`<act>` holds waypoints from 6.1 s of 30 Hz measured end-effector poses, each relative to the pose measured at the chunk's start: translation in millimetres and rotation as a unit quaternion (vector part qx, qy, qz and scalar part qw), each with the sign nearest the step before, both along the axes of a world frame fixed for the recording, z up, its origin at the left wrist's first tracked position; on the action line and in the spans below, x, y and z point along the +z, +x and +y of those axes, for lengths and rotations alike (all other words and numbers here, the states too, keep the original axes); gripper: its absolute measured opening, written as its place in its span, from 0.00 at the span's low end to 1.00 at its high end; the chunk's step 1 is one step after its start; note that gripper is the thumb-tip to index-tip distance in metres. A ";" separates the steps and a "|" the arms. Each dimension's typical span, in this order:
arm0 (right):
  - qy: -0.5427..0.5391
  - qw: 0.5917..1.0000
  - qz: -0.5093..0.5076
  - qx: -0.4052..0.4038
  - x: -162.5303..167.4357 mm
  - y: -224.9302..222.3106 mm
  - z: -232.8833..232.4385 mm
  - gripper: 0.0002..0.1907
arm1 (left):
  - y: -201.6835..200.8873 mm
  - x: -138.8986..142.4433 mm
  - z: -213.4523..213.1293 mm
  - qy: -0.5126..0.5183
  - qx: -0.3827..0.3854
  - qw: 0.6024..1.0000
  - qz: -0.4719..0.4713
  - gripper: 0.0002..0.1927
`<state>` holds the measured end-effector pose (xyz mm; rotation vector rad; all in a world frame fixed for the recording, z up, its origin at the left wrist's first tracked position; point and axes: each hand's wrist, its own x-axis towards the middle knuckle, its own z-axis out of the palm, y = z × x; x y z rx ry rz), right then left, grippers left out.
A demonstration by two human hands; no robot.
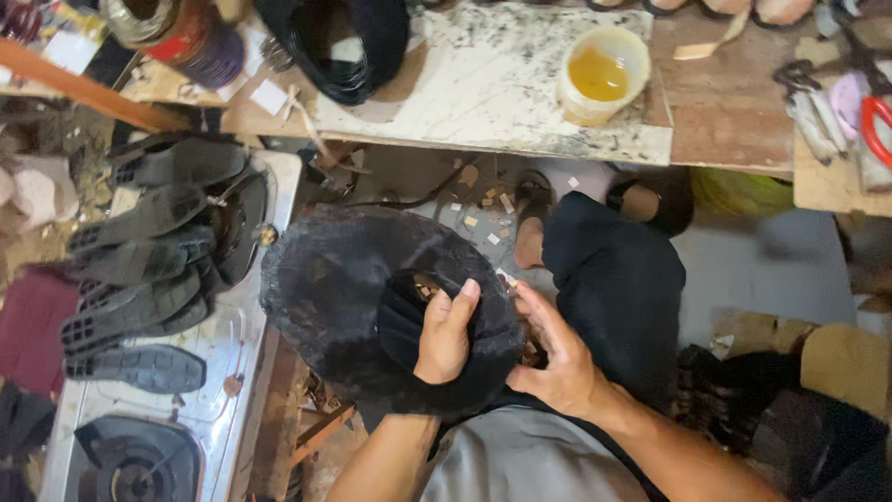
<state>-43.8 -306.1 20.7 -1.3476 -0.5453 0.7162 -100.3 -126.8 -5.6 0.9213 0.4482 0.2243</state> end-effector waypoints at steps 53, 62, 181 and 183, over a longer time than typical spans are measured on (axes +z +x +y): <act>-0.485 0.627 0.326 -0.515 -181.1 126.7 -210.2 0.34 | 46.2 -97.9 -123.2 0.220 -0.470 0.831 0.198 0.23; -0.482 0.652 0.328 -0.484 -193.7 146.0 -206.4 0.33 | 35.9 -125.9 -115.8 0.152 -0.449 0.851 0.225 0.21; -0.074 0.793 -0.600 0.078 84.1 105.4 35.3 0.13 | -3.0 54.2 30.6 -0.200 -0.060 0.978 -0.001 0.14; -0.069 0.788 -0.608 0.069 83.0 105.2 34.6 0.16 | -2.0 54.0 27.1 -0.210 -0.054 0.976 -0.002 0.14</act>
